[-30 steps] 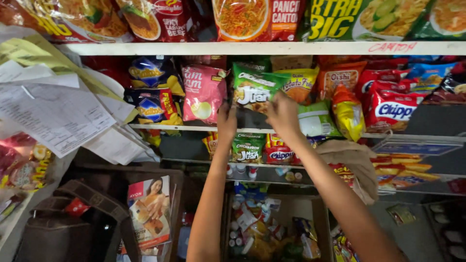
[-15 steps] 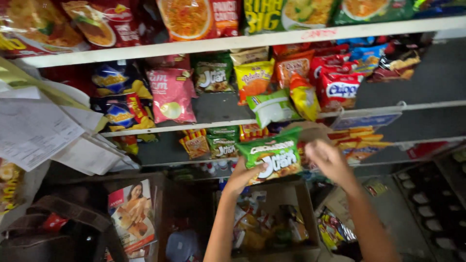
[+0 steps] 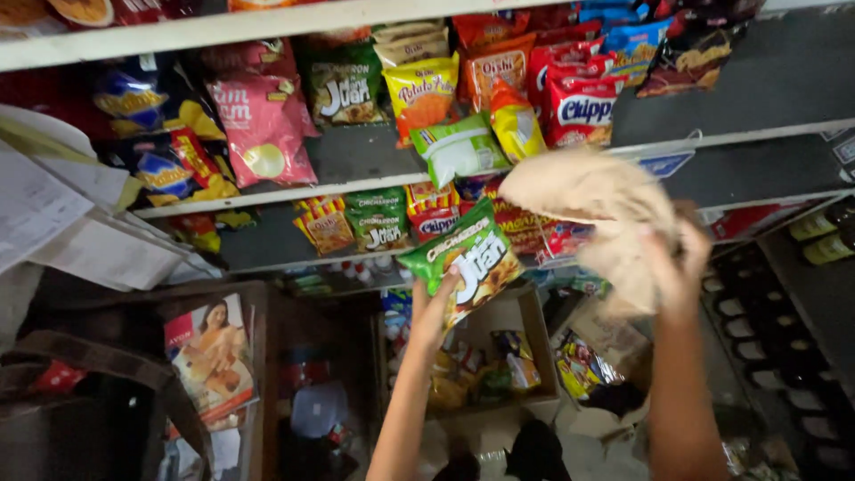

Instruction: Wiping dust off various snack bags with a cloth and organizing them on the grocery store shelves.

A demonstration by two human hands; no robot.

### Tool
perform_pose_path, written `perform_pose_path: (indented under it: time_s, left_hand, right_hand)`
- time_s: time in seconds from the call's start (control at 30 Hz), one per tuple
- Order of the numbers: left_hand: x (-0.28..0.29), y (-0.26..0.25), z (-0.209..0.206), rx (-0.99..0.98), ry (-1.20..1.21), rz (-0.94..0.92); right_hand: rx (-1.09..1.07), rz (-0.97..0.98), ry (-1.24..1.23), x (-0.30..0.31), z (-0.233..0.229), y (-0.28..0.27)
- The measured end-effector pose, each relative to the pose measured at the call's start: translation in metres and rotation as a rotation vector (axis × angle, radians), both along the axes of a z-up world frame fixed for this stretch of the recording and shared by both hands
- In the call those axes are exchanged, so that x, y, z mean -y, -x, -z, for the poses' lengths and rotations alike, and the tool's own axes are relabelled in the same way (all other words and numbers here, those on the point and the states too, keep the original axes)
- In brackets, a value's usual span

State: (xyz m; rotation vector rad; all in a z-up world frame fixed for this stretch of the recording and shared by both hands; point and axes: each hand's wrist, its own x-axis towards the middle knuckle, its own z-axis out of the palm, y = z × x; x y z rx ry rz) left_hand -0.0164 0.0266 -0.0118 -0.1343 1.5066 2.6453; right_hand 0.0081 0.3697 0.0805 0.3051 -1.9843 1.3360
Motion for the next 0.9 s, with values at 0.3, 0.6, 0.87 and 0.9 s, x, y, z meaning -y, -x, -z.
perform_pose_path:
  time_s: [0.3,0.6,0.87,0.9]
  left_hand:
    - [-0.055,-0.042,-0.018,-0.397,0.241,0.199]
    - [-0.045,-0.058,-0.036,-0.325,0.151,0.218]
    - [-0.046,-0.069,-0.023,-0.451,0.384,0.145]
    - [-0.044,-0.070,-0.045,-0.386,0.387,0.177]
  right_hand:
    - [-0.079,0.145,-0.764,0.186,-0.069,-0.048]
    - [0.065,-0.014,-0.219,0.169,-0.015,-0.038]
    - [0.076,0.055,-0.136,0.137,0.018,-0.020]
    - [0.190,0.024,0.123,0.122,0.032,-0.002]
